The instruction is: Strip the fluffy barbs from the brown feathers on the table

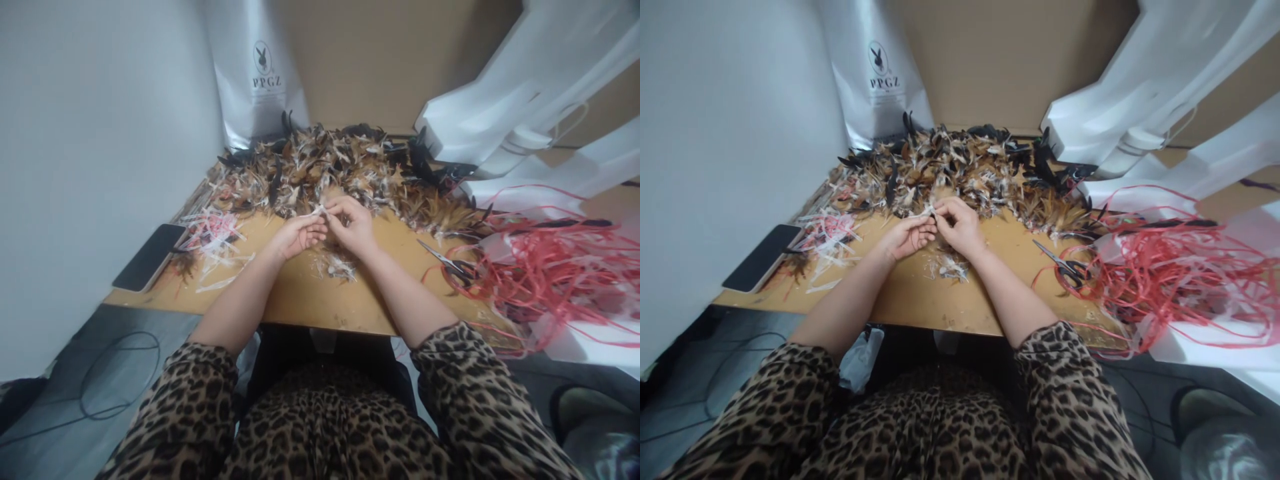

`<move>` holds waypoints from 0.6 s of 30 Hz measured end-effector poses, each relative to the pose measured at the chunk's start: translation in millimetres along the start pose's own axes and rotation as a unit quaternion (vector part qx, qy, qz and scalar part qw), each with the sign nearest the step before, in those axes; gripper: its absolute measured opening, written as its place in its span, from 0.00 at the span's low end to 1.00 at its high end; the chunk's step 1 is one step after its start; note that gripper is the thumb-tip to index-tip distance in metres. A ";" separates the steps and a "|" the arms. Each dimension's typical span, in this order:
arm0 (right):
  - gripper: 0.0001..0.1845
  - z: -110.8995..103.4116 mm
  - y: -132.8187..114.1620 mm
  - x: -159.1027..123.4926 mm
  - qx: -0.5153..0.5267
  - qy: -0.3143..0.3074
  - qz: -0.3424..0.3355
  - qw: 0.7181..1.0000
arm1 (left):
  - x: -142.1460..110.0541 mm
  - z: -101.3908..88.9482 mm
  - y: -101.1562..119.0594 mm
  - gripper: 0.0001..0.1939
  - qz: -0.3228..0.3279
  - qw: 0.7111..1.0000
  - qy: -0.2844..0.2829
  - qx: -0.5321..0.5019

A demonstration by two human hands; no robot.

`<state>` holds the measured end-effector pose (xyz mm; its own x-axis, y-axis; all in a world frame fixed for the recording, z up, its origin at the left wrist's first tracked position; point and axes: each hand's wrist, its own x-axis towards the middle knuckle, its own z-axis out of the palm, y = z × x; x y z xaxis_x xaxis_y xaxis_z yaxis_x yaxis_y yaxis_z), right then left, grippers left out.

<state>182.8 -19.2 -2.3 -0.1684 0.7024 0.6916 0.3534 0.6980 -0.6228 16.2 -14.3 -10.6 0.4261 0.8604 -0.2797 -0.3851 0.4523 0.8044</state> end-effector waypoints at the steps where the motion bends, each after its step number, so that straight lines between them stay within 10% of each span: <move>1: 0.03 -1.0 0.5 0.3 -0.001 -0.004 -0.008 1.000 | 0.4 -1.7 0.9 0.03 0.006 1.000 0.004 -0.004; 12: 0.04 -2.2 6.8 -2.6 -0.024 -0.100 -0.097 0.990 | 6.6 -11.7 2.8 0.16 0.022 0.999 0.031 0.035; 18: 0.03 1.7 3.1 0.7 0.004 -0.024 0.073 0.997 | 4.7 -10.2 -0.3 0.16 0.104 0.989 0.040 0.100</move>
<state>182.2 -16.2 -4.4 -0.1592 0.8023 0.5753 0.3706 0.5887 -0.7184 10.0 -8.0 -17.5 0.2852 0.9495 -0.1309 -0.2854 0.2145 0.9341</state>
